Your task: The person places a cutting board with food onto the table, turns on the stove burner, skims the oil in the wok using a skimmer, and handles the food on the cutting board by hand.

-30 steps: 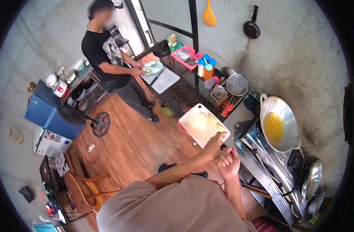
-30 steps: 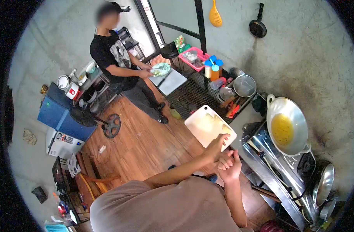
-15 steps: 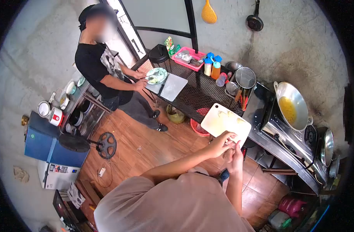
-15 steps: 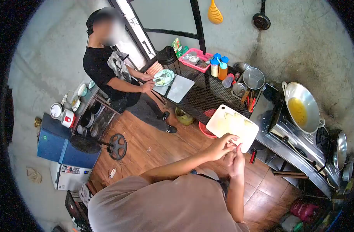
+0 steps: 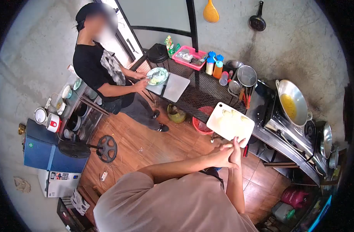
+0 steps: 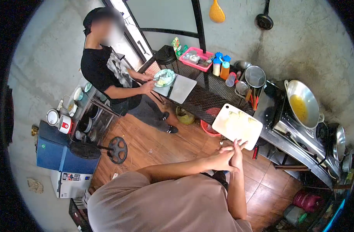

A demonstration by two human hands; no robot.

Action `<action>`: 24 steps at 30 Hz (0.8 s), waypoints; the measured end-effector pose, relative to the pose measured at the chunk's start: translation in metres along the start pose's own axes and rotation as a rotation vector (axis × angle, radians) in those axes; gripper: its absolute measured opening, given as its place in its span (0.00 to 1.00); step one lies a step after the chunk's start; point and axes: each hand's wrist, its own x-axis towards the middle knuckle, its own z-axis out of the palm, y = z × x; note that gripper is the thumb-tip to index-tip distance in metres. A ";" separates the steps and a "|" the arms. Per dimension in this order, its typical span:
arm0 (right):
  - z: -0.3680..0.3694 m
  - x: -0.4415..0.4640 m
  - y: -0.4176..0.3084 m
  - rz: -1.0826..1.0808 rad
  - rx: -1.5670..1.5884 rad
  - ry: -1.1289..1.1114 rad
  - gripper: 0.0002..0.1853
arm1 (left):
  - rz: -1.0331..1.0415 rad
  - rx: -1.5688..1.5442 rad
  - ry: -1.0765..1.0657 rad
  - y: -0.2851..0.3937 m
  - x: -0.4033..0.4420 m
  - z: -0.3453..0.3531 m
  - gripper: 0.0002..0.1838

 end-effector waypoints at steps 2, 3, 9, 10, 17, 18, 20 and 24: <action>-0.002 0.007 -0.011 -0.010 -0.009 -0.003 0.37 | 0.023 0.267 0.176 0.015 0.016 0.001 0.64; -0.001 0.017 -0.012 -0.011 -0.013 0.004 0.37 | -0.103 0.223 0.117 0.020 0.024 -0.002 0.57; -0.024 0.042 -0.051 0.053 -0.031 0.056 0.36 | 0.076 0.135 0.392 -0.015 0.081 0.029 0.52; -0.020 0.036 -0.044 0.064 -0.036 0.063 0.36 | 0.045 0.137 0.390 -0.017 0.092 0.032 0.52; -0.052 0.075 -0.088 0.161 -0.092 0.124 0.36 | 0.053 0.009 0.335 -0.051 0.151 0.057 0.48; -0.058 0.069 -0.085 0.178 -0.087 0.143 0.36 | 0.044 -0.010 0.349 -0.053 0.154 0.057 0.47; -0.058 0.055 -0.087 0.215 -0.079 0.196 0.36 | -0.259 0.096 0.359 -0.065 0.164 0.068 0.43; -0.133 0.070 -0.055 -0.266 -1.166 -0.005 0.33 | -0.255 -0.540 0.546 -0.130 0.192 0.077 0.47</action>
